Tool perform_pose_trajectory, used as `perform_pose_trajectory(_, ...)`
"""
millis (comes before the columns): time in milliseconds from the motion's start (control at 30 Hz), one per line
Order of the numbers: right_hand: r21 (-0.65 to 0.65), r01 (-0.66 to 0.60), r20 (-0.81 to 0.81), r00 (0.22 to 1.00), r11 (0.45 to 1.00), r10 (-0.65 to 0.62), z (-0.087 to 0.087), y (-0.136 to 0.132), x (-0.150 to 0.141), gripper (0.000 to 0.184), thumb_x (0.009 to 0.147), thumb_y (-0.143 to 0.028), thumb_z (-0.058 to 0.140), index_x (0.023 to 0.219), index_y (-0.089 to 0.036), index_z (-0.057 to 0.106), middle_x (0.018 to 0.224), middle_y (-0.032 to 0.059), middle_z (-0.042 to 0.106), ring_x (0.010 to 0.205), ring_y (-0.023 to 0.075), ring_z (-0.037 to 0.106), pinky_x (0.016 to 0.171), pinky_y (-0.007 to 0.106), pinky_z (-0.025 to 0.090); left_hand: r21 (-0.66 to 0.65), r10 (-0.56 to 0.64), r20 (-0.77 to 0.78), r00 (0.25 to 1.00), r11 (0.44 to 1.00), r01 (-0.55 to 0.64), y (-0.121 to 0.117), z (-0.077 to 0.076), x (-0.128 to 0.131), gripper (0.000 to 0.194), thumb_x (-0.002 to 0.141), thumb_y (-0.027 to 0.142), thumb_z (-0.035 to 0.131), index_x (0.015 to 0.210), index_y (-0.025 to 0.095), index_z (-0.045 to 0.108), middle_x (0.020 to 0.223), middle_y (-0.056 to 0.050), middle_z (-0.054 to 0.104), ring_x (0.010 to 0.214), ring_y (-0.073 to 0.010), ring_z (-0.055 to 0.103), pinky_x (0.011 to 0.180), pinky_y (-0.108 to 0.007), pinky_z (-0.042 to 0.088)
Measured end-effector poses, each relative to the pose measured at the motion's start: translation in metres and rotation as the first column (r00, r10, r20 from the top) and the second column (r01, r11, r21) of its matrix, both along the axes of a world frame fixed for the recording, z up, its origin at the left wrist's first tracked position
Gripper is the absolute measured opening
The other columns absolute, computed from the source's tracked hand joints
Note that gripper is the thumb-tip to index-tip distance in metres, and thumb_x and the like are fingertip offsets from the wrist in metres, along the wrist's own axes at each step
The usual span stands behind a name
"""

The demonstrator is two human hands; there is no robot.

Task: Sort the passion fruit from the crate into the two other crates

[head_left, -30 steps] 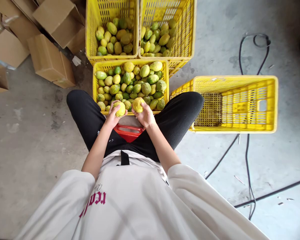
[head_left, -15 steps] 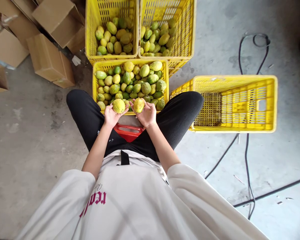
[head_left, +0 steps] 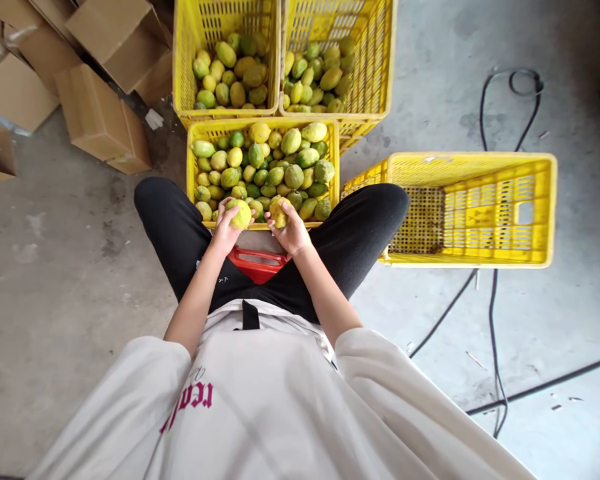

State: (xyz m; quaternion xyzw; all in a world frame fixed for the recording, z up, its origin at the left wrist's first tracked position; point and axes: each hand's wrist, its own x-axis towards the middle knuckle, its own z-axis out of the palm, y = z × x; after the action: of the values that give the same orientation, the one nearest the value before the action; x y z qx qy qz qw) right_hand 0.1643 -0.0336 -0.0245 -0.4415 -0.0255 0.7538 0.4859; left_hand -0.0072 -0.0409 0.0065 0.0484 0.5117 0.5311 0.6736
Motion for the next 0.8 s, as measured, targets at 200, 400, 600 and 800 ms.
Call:
perform_pose_trajectory(200, 0.067, 0.06, -0.13, 0.99, 0.996, -0.051, 0.007, 0.0, 0.002, 0.017, 0.098, -0.04, 0.06, 0.105, -0.026, 0.064, 0.103, 0.0073, 0.08, 0.118, 0.0296, 0.077, 0.089, 0.045, 0.07, -0.009, 0.026, 0.157, 0.987, 1.0, -0.025, 0.0, -0.003, -0.005, 0.018, 0.101, 0.034, 0.054, 0.108, 0.023, 0.066, 0.121, -0.013, 0.081, 0.147, -0.0393, 0.065, 0.111, -0.061, 0.061)
perform_pose_trajectory(400, 0.124, 0.038, -0.091, 0.996, 0.992, -0.027, 0.004, 0.0, 0.002, 0.024, 0.094, -0.044, 0.074, 0.108, -0.028, 0.062, 0.101, 0.0018, 0.079, 0.11, 0.0266, 0.08, 0.089, 0.042, 0.072, 0.005, 0.123, 0.14, 0.982, 0.992, -0.125, 0.003, -0.004, -0.009, 0.018, 0.101, 0.036, 0.056, 0.107, 0.023, 0.067, 0.112, -0.01, 0.082, 0.141, -0.0381, 0.07, 0.116, -0.063, 0.058)
perform_pose_trajectory(600, 0.079, -0.014, -0.049, 0.999, 0.997, 0.018, -0.01, -0.001, 0.004, 0.032, 0.088, -0.044, 0.082, 0.108, -0.029, 0.061, 0.093, -0.0048, 0.075, 0.081, 0.0159, 0.077, 0.071, 0.027, 0.067, 0.032, 0.004, 0.024, 1.0, 0.999, -0.005, 0.001, -0.009, -0.004, 0.01, 0.096, 0.027, 0.068, 0.105, 0.023, 0.07, 0.102, -0.005, 0.081, 0.13, -0.0297, 0.077, 0.121, -0.049, 0.058)
perform_pose_trajectory(800, 0.103, 0.011, -0.078, 0.997, 0.995, -0.003, -0.005, -0.001, 0.002, 0.034, 0.085, -0.044, 0.078, 0.109, -0.031, 0.059, 0.1, -0.002, 0.077, 0.093, 0.021, 0.077, 0.08, 0.033, 0.067, 0.026, -0.017, 0.023, 1.0, 1.0, 0.016, 0.001, -0.01, -0.003, 0.018, 0.098, 0.039, 0.07, 0.1, 0.022, 0.068, 0.107, -0.009, 0.082, 0.134, -0.032, 0.075, 0.121, -0.05, 0.057)
